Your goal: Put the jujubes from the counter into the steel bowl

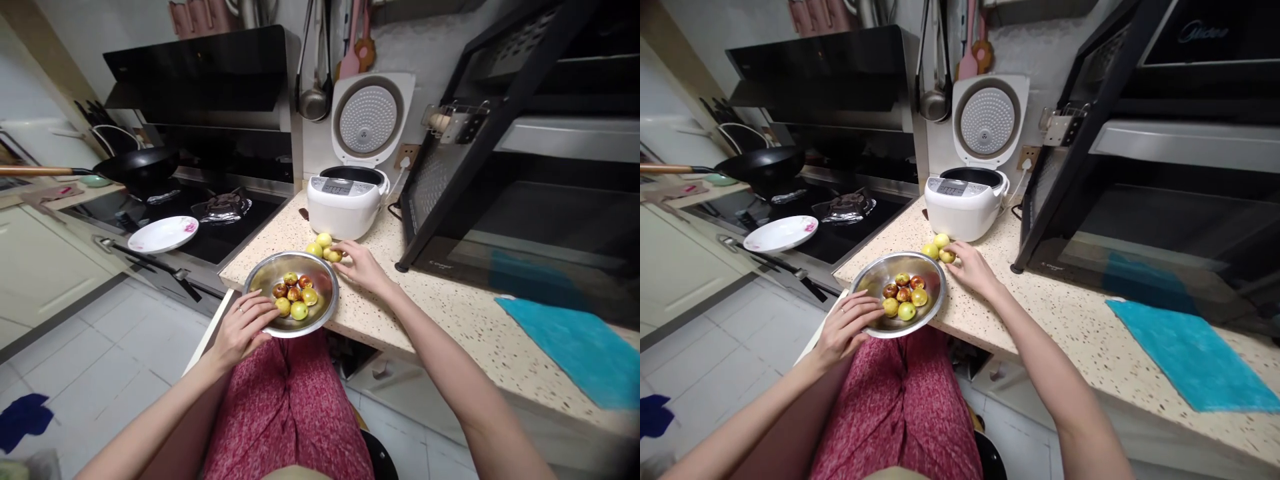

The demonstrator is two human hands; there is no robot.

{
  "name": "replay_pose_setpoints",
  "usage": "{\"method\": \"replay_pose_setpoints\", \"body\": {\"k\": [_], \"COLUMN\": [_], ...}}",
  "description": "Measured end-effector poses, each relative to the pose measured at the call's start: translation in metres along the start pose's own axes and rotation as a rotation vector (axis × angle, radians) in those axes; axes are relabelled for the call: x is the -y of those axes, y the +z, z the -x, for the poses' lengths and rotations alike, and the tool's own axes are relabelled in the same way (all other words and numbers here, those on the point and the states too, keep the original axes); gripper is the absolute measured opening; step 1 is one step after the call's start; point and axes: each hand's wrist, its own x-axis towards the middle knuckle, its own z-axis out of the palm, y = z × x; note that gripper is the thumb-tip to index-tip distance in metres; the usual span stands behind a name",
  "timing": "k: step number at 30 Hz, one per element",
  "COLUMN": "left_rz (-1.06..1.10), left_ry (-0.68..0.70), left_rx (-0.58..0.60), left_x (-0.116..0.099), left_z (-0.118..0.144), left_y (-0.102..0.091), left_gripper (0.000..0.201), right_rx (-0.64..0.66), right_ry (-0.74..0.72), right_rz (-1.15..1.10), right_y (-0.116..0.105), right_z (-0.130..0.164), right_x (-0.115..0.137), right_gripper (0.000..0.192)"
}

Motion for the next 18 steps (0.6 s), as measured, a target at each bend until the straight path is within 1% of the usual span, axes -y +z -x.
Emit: {"method": "replay_pose_setpoints", "body": {"k": [2,4,6,8,10,12,14,18], "left_rz": [0.002,-0.002,-0.005,-0.003,0.002,0.010,0.024,0.046], "left_ry": [-0.007,0.002,0.015,0.023,0.021,0.018,0.016,0.011], "left_rx": [0.004,-0.001,-0.003,-0.005,-0.006,-0.010,-0.014,-0.016], "left_x": [0.000,0.000,0.002,0.003,0.005,0.006,0.006,0.006], "left_z": [0.001,0.001,0.002,0.003,0.004,0.004,0.003,0.003], "left_y": [0.001,0.002,0.003,0.004,0.005,0.006,0.006,0.006], "left_gripper": [0.047,0.048,0.048,0.048,0.047,0.046,0.045,0.042], "right_rx": [-0.080,-0.093,-0.011,0.120,0.243,0.325,0.372,0.413], "right_ry": [-0.026,-0.087,-0.146,-0.178,-0.177,-0.154,-0.132,-0.125], "right_rz": [-0.057,-0.127,-0.181,-0.191,-0.175,-0.163,-0.163,-0.139], "right_y": [-0.005,-0.007,-0.007,-0.005,-0.003,-0.001,0.000,0.001], "right_z": [-0.002,-0.003,-0.002,0.000,0.001,0.002,0.002,0.001], "right_x": [0.009,0.019,0.029,0.036,0.042,0.044,0.046,0.046], "right_gripper": [0.029,0.031,0.030,0.029,0.029,0.029,0.029,0.028]}}
